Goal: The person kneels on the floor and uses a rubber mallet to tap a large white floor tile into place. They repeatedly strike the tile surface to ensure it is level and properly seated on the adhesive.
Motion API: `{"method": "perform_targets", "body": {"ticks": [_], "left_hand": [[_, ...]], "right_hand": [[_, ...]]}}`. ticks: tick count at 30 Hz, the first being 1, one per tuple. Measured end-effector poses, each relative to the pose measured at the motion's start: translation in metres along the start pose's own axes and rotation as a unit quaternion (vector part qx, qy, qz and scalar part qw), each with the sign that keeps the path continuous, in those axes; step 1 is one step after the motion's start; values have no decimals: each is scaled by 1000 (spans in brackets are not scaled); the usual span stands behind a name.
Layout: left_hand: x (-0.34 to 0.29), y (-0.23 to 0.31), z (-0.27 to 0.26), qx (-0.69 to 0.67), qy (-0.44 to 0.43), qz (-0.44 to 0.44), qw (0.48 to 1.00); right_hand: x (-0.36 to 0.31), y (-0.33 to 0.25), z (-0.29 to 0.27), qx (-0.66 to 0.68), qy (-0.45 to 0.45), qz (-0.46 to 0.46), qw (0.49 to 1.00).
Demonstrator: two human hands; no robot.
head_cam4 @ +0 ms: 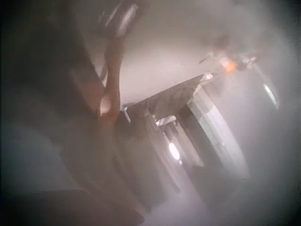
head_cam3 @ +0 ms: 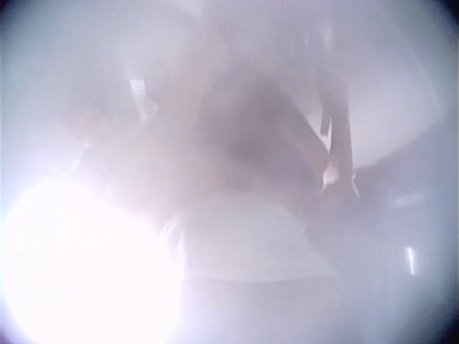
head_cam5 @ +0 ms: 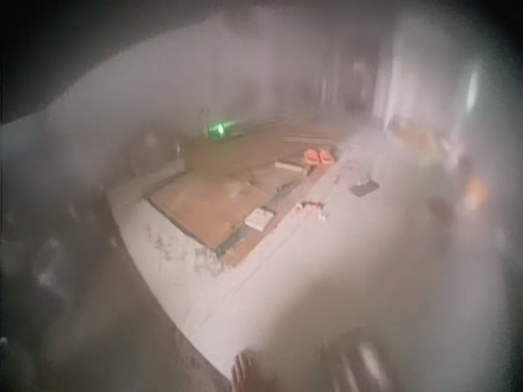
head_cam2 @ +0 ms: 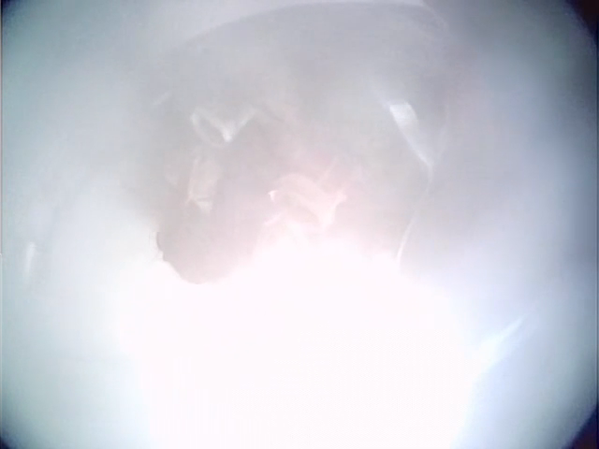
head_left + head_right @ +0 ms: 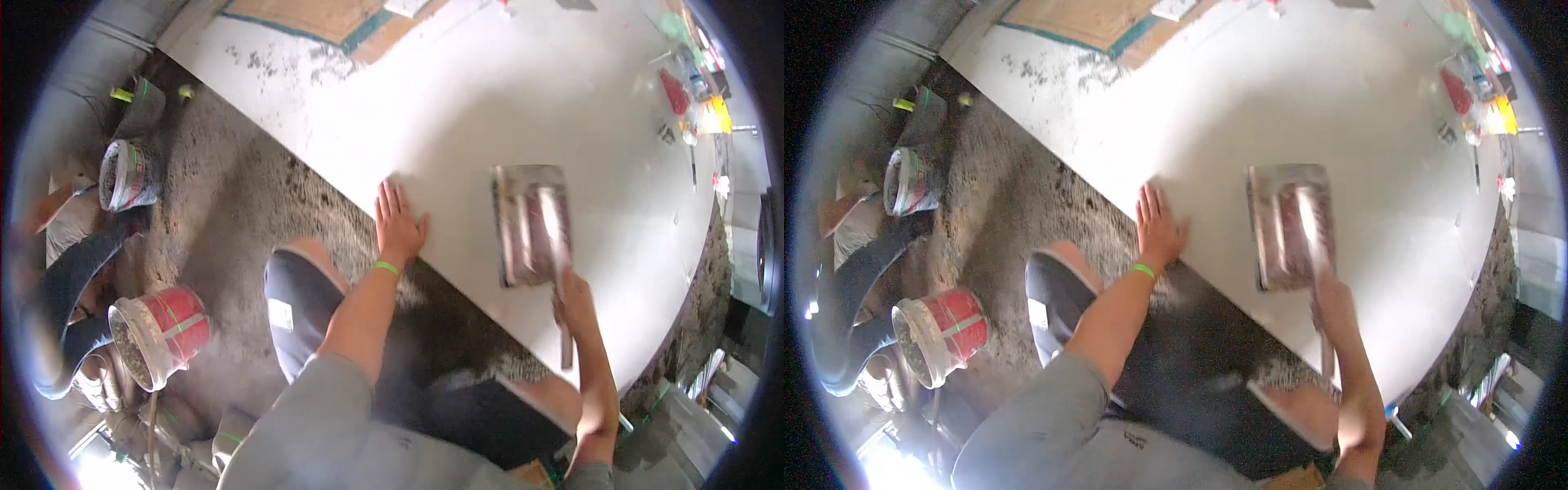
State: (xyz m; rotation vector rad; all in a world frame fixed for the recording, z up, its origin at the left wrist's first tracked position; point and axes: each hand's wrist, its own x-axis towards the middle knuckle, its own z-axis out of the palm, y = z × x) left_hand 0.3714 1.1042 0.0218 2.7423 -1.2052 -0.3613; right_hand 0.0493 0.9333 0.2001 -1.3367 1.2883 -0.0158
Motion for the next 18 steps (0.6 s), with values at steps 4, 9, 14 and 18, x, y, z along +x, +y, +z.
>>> {"method": "perform_targets", "body": {"ticks": [4, 9, 14, 18], "left_hand": [[5, -1, 8, -11, 56, 7, 998], [7, -4, 11, 5, 20, -11, 1000], [-2, -3, 3, -16, 8, 0, 1000], [1, -3, 6, -2, 30, 7, 1000]], "right_hand": [[-68, 31, -54, -38, 185, -184, 964], [-39, 114, 19, -260, 178, -52, 948], [16, 21, 0, -90, 30, 141, 985], [-80, 25, -78, -34, 159, -61, 985]]}}
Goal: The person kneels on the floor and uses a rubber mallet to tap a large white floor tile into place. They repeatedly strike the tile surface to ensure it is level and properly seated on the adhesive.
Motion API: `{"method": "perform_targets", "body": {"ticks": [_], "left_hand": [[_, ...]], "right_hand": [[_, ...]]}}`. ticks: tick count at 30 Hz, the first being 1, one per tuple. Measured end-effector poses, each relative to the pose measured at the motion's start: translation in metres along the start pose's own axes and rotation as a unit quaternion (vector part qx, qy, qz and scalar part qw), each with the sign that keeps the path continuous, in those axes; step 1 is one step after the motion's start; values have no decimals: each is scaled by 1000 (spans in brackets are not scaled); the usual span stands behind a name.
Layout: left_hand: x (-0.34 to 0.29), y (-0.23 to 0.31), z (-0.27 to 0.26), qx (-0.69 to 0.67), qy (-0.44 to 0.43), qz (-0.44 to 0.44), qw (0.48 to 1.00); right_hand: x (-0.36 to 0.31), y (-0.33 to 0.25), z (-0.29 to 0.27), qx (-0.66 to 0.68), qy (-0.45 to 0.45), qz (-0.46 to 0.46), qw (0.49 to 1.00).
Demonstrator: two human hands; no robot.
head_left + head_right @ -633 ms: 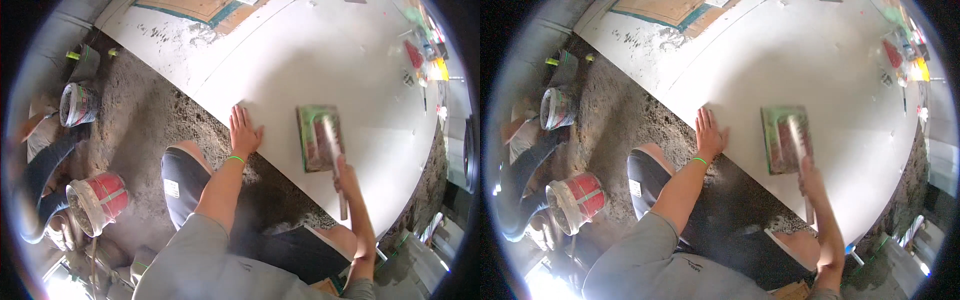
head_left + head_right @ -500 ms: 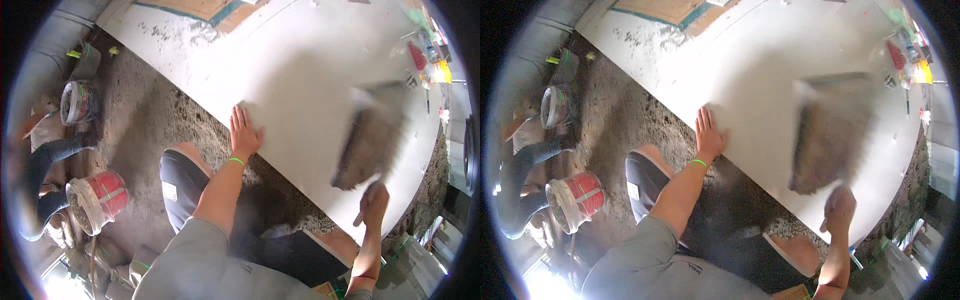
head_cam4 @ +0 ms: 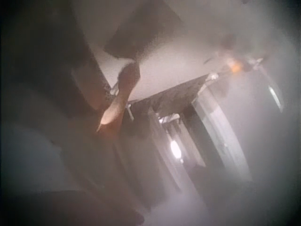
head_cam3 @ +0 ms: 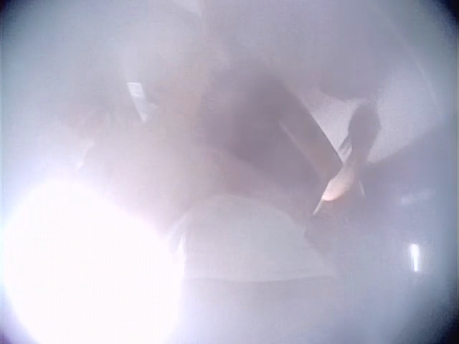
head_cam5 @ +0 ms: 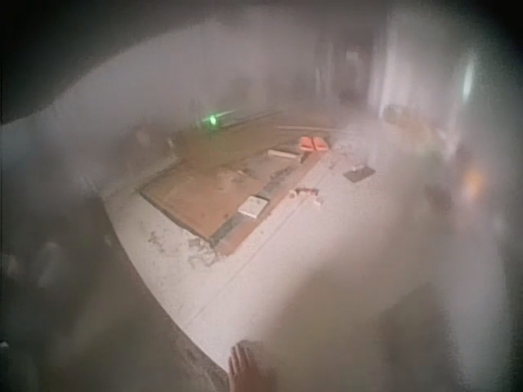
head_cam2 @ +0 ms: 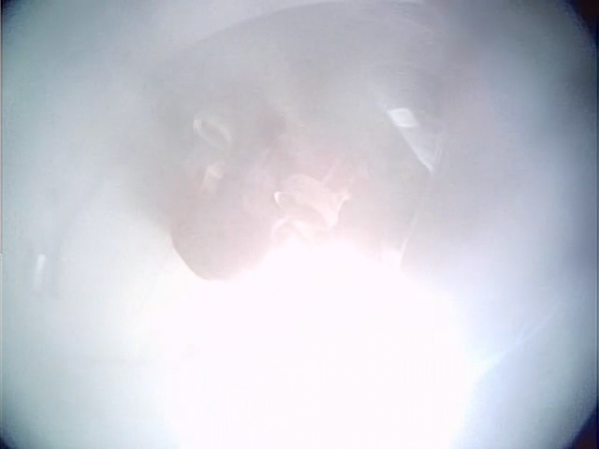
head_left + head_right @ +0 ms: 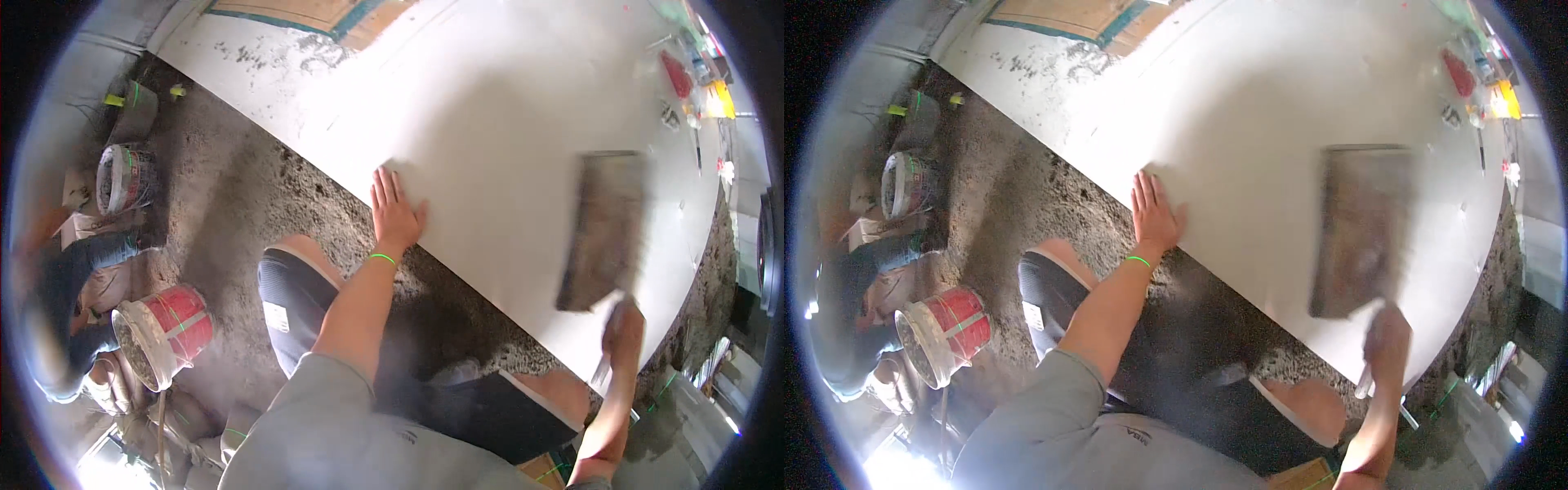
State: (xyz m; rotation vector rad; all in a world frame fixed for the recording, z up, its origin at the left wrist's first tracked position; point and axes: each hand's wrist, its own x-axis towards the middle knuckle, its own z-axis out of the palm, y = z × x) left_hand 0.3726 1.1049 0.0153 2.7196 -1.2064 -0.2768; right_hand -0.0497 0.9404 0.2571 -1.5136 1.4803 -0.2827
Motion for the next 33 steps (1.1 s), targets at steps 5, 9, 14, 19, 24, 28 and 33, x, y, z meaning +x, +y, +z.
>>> {"method": "perform_targets", "body": {"ticks": [5, 9, 14, 19, 24, 28, 33], "left_hand": [[6, 1, 10, 10, 3, -7, 1000], [2, -1, 12, 53, -11, -5, 999], [11, -3, 14, 38, 56, 16, 998], [11, -2, 33, 106, 179, 106, 972], [14, -18, 41, 160, 129, 125, 971], [10, 14, 35, 327, 73, 53, 941], [-45, 185, 90, 180, 110, 143, 967]], "right_hand": [[-74, 125, 18, 64, 184, -107, 975], [-13, 135, 70, -119, 68, 180, 974], [-22, 31, -49, 112, 62, 207, 970], [-131, 98, -50, 172, 402, -56, 898], [-23, 260, 57, -191, 196, 201, 941], [50, 268, 57, -277, 158, 53, 946], [69, 154, -9, 112, 137, 150, 973]]}}
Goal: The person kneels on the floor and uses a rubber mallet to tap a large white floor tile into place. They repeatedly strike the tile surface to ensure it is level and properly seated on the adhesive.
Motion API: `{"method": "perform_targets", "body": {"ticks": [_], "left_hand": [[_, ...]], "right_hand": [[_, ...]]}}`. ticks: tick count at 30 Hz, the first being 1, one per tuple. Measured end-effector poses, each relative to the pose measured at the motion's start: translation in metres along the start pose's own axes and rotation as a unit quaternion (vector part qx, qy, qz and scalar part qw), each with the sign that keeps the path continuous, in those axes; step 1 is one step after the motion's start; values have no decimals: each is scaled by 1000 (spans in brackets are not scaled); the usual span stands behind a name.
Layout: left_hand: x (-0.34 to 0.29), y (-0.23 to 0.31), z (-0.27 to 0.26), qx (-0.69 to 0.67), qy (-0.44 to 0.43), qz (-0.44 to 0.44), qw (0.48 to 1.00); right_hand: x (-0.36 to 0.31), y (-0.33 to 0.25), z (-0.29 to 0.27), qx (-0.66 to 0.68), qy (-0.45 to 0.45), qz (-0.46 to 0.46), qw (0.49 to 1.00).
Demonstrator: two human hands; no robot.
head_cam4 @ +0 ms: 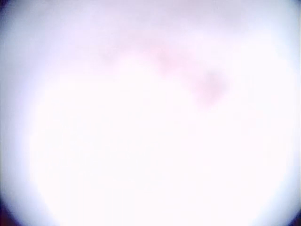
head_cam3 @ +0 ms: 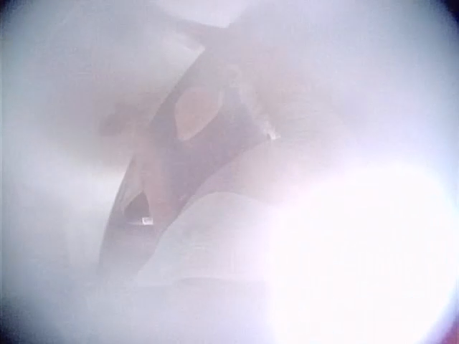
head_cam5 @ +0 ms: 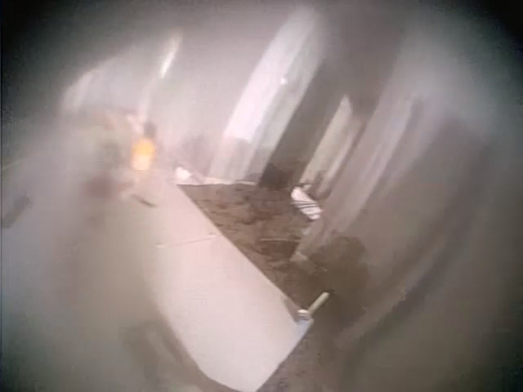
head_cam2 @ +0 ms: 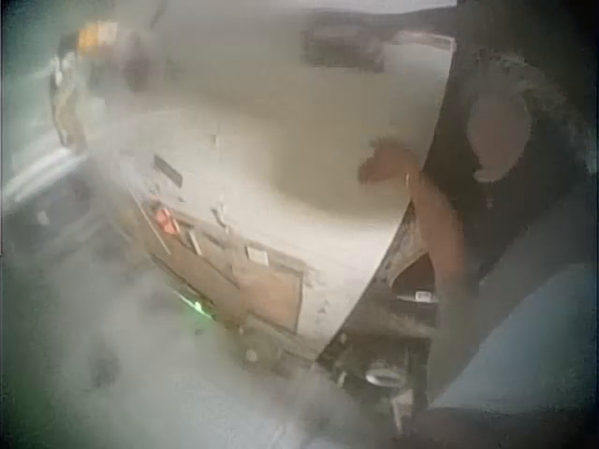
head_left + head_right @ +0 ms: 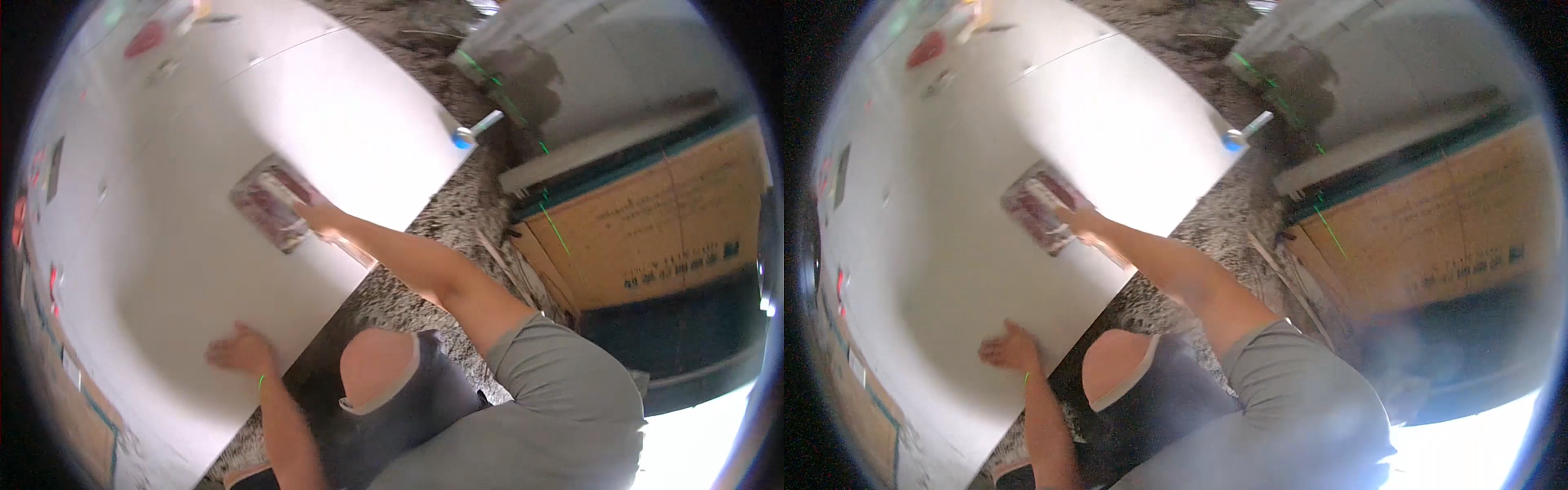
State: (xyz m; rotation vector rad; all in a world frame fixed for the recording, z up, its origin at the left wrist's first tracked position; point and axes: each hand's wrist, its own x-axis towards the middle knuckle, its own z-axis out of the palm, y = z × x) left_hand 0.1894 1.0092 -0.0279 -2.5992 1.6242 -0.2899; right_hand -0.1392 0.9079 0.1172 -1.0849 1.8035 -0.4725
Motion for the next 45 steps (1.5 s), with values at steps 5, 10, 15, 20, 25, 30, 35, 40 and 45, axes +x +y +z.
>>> {"method": "perform_targets", "body": {"ticks": [5, 10, 15, 20, 25, 30, 35, 40, 45], "left_hand": [[-8, 85, -10, -82, 34, -9, 996], [0, 78, -15, -64, -21, -9, 998], [2, 82, -19, -27, -32, 21, 999], [3, 77, -18, -44, -79, -3, 996], [5, 82, -12, -50, -12, -2, 999], [3, 79, -23, -56, -30, 1, 998], [5, 78, -29, -97, -60, -3, 993], [7, 82, -20, -71, -11, 5, 997], [1, 76, -18, -110, -10, 14, 994]], "right_hand": [[-81, -80, -135, 36, 51, 5, 998], [-160, 11, -133, 48, 309, -21, 950], [-13, 70, -51, -60, 129, 227, 963], [-10, 12, -177, 22, 78, -14, 997], [-119, 35, -184, 120, 339, -137, 923], [15, 65, -103, -40, 167, 193, 966], [31, -18, -235, 183, 38, 83, 979], [-101, 5, -230, 165, 351, -84, 918], [10, 90, -113, -244, 145, 102, 953]]}}
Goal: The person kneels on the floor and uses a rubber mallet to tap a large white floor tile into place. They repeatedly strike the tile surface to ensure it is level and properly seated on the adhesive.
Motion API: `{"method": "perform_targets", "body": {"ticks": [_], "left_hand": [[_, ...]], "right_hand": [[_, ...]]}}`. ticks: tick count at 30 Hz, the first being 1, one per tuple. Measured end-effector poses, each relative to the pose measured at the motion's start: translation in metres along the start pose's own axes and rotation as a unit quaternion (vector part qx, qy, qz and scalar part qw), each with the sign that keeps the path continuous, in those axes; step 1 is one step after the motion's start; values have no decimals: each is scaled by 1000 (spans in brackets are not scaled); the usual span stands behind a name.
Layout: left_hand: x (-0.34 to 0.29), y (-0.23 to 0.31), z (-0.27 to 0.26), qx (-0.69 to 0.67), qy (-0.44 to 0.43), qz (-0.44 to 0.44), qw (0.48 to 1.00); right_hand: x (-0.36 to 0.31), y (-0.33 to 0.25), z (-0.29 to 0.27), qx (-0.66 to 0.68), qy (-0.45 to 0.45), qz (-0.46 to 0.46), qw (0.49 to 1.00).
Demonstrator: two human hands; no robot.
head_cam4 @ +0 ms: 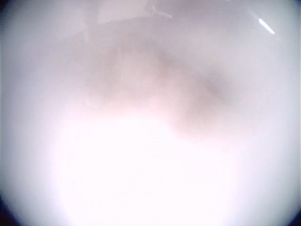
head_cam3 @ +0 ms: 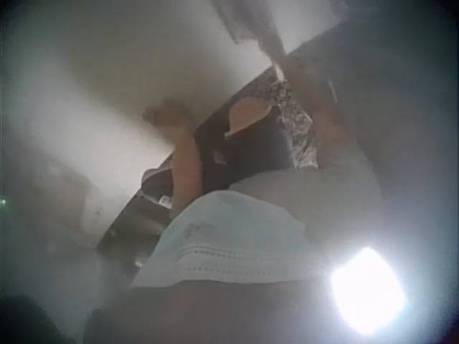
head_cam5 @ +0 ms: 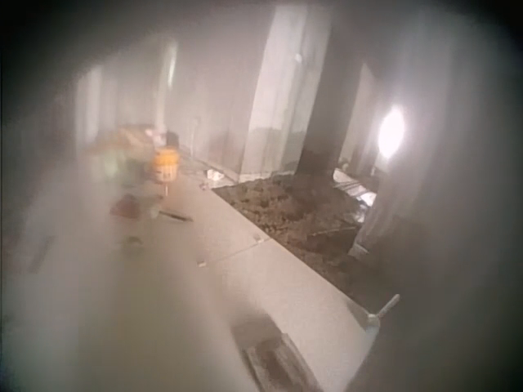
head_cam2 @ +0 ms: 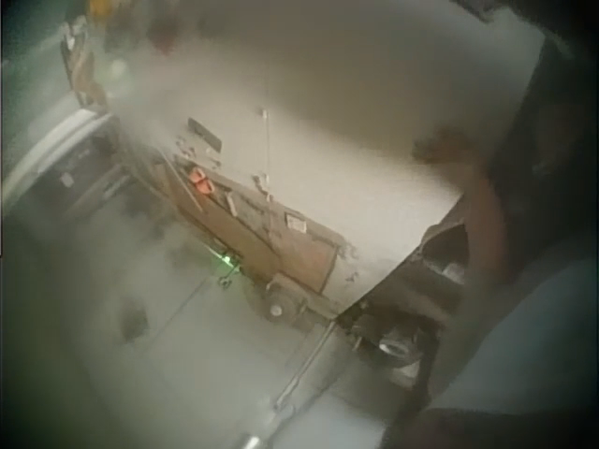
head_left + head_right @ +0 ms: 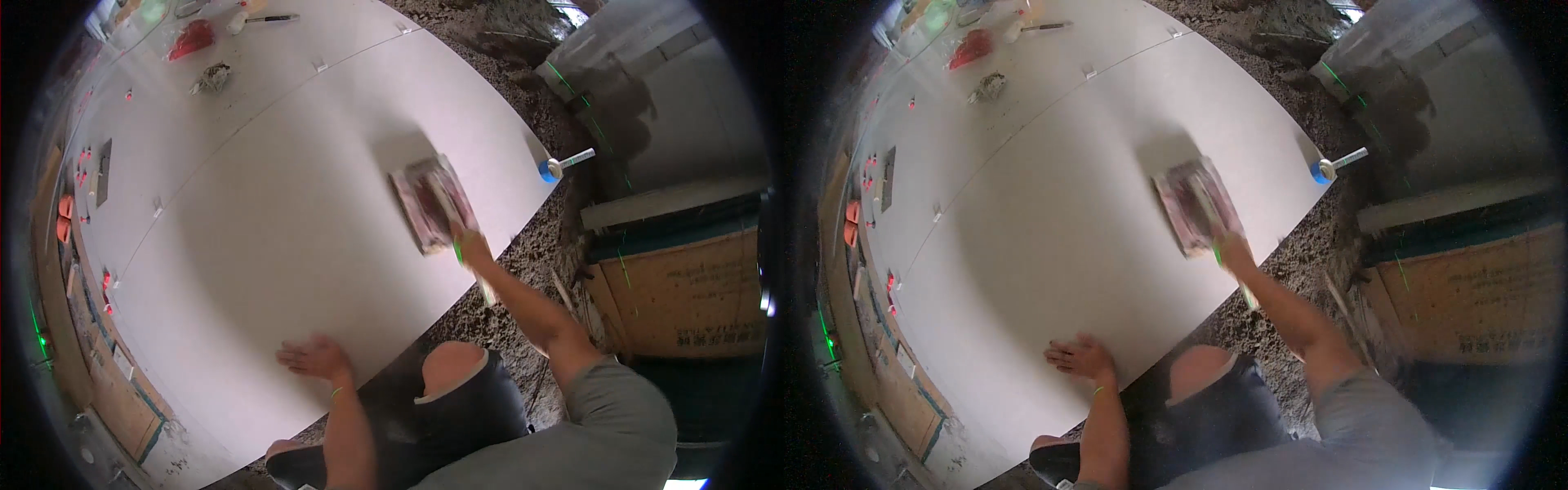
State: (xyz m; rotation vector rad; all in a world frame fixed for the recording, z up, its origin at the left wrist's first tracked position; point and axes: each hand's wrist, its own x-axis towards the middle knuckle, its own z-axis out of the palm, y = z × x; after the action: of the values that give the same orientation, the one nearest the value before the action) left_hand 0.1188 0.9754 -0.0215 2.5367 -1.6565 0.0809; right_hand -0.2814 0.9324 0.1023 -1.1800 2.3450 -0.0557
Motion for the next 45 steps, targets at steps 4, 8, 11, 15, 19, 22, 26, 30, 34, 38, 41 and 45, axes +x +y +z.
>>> {"method": "perform_targets", "body": {"ticks": [4, 8, 11, 15, 19, 22, 26, 30, 34, 38, 41, 45], "left_hand": [[1, -4, -3, 16, -74, -42, 996], [22, 35, -3, 110, -152, -123, 975], [53, 104, 6, -11, -82, 10, 996], [105, 185, 19, -71, 51, 117, 989], [129, 199, 31, -33, 43, 156, 986], [134, 203, 39, -24, 29, 120, 992], [135, 210, 38, -6, 34, 91, 995], [135, 209, 32, -14, 7, 104, 994], [136, 210, 32, -21, 2, 99, 995], [136, 215, 33, -26, 5, 104, 994], [135, 214, 29, -1, -9, 93, 996], [135, 211, 22, -28, -8, 113, 993]], "right_hand": [[77, -29, 28, 142, -21, -2, 990], [75, -59, 21, 233, -39, 91, 967], [70, -77, 2, 270, -91, 83, 955], [58, -66, -102, 437, -119, 0, 892], [-57, 6, -224, 409, 49, -14, 911], [-111, 43, -200, 613, 177, -58, 768], [-45, 26, -56, 295, 202, 226, 906], [78, 1, -68, 344, -10, 116, 932], [65, 5, -210, 343, 38, 105, 933], [-37, 30, -200, 531, 271, -110, 795], [-2, 15, -93, 287, 251, 148, 912], [123, -14, -97, 260, 24, 127, 957]]}}
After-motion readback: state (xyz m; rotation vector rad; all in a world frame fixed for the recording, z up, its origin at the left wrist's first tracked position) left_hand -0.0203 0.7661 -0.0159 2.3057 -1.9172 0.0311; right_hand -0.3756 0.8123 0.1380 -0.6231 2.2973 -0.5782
